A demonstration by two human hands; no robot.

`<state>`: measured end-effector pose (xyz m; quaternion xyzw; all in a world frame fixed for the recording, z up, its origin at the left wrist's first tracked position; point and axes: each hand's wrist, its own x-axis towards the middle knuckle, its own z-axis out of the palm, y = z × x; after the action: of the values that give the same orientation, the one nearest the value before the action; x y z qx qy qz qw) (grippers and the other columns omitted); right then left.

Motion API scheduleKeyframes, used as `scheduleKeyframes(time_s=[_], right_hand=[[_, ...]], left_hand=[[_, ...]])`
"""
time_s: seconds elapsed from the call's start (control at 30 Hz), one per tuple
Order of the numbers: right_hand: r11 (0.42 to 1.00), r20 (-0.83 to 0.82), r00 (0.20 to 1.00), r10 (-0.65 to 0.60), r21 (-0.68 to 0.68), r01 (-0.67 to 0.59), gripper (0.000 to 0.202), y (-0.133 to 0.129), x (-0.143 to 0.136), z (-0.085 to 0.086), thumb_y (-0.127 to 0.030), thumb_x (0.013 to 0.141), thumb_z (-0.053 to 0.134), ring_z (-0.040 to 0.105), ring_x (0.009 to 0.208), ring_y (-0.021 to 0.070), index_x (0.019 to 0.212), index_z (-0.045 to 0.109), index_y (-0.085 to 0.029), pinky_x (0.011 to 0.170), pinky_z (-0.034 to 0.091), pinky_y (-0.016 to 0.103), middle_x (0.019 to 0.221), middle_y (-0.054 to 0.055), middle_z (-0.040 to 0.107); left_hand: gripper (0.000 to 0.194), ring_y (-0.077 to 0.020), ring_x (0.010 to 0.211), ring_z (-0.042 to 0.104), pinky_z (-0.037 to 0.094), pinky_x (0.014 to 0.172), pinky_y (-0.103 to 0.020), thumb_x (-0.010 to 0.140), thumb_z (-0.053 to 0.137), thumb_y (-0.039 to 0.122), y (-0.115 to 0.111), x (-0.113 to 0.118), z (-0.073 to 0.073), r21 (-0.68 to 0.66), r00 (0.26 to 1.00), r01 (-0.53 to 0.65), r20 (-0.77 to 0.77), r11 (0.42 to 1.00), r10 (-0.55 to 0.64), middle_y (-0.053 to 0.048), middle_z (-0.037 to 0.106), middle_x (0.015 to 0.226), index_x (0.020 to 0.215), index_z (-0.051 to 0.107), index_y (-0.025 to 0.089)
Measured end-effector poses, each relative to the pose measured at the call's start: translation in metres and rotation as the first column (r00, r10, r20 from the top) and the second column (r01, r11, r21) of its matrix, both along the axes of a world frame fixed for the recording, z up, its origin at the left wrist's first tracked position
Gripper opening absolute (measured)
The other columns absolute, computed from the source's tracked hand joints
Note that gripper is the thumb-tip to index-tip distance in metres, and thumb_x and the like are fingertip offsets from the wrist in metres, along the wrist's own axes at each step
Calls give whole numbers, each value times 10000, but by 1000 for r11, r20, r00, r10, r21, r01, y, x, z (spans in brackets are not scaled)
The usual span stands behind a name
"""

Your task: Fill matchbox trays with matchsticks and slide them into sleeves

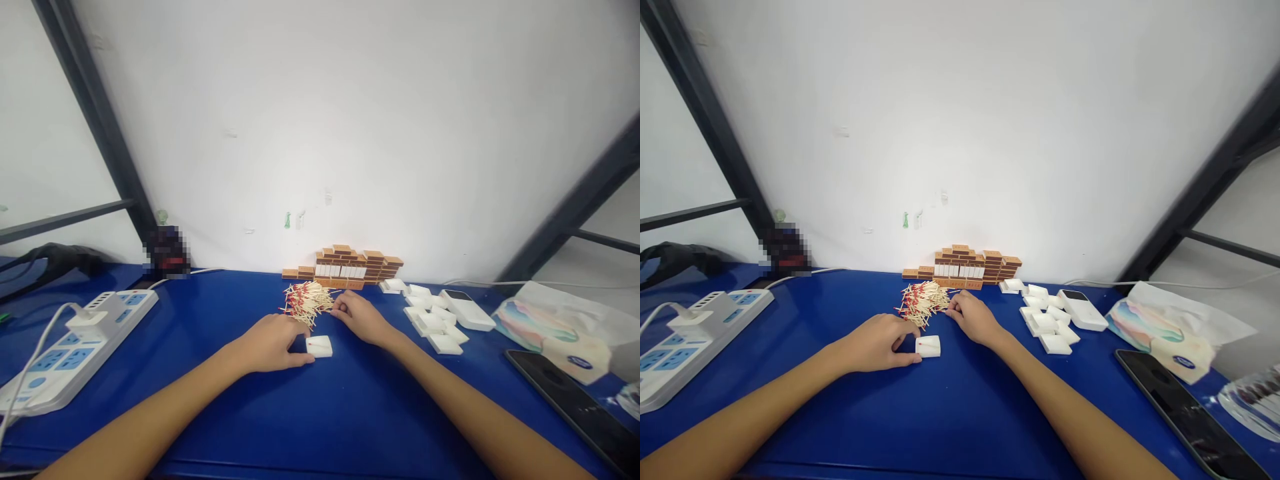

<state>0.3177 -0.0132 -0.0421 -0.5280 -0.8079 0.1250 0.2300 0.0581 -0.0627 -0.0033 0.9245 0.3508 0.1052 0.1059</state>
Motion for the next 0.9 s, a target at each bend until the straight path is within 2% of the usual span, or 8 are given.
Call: scheduleKeyframes(time_s=[0.3, 0.47, 0.63, 0.77, 0.9], right_hand=[[1000, 82, 996, -24, -17, 26, 140, -11, 10, 5, -240, 1007, 524, 613, 850, 189, 914, 617, -190, 764, 441, 312, 995, 66, 612], [1000, -9, 1000, -3, 27, 3, 139, -28, 10, 20, -251, 1016, 505, 612, 863, 190, 918, 591, -203, 776, 456, 319, 992, 55, 605], [998, -16, 998, 54, 15, -54, 143, -46, -3, 31, -249, 1022, 496, 601, 834, 181, 919, 586, -209, 749, 451, 306, 978, 44, 592], [996, -30, 996, 89, 5, -89, 109, -54, -10, 30, -237, 1022, 508, 591, 816, 170, 942, 577, -210, 732, 446, 295, 986, 36, 582], [982, 10, 983, 185, 24, -186, 79, -62, -17, 23, -205, 1020, 511, 581, 794, 161, 970, 572, -214, 703, 438, 290, 1009, 37, 591]], left_hand=[[296, -171, 611, 626, 324, 548, -270, 889, 680, 487, -3, 4, -3, 69, 1000, -8, -17, 998, 9, -1, 679, 722, 1009, 690, 217], [323, -181, 650, 646, 352, 579, -266, 885, 698, 446, -4, 4, -1, 132, 1000, -24, 0, 991, 25, 2, 695, 747, 1123, 682, 227], [326, -194, 689, 661, 378, 596, -276, 909, 662, 471, -4, 3, -2, 200, 999, -37, -14, 979, 41, -18, 718, 810, 1118, 683, 220], [326, -191, 694, 666, 369, 587, -269, 911, 666, 462, -2, 3, -3, 184, 999, -39, -15, 982, 42, -15, 725, 817, 1132, 685, 224], [314, -185, 680, 658, 355, 574, -267, 904, 671, 475, -1, 2, -3, 165, 999, -32, -25, 986, 37, -17, 718, 803, 1079, 690, 214]])
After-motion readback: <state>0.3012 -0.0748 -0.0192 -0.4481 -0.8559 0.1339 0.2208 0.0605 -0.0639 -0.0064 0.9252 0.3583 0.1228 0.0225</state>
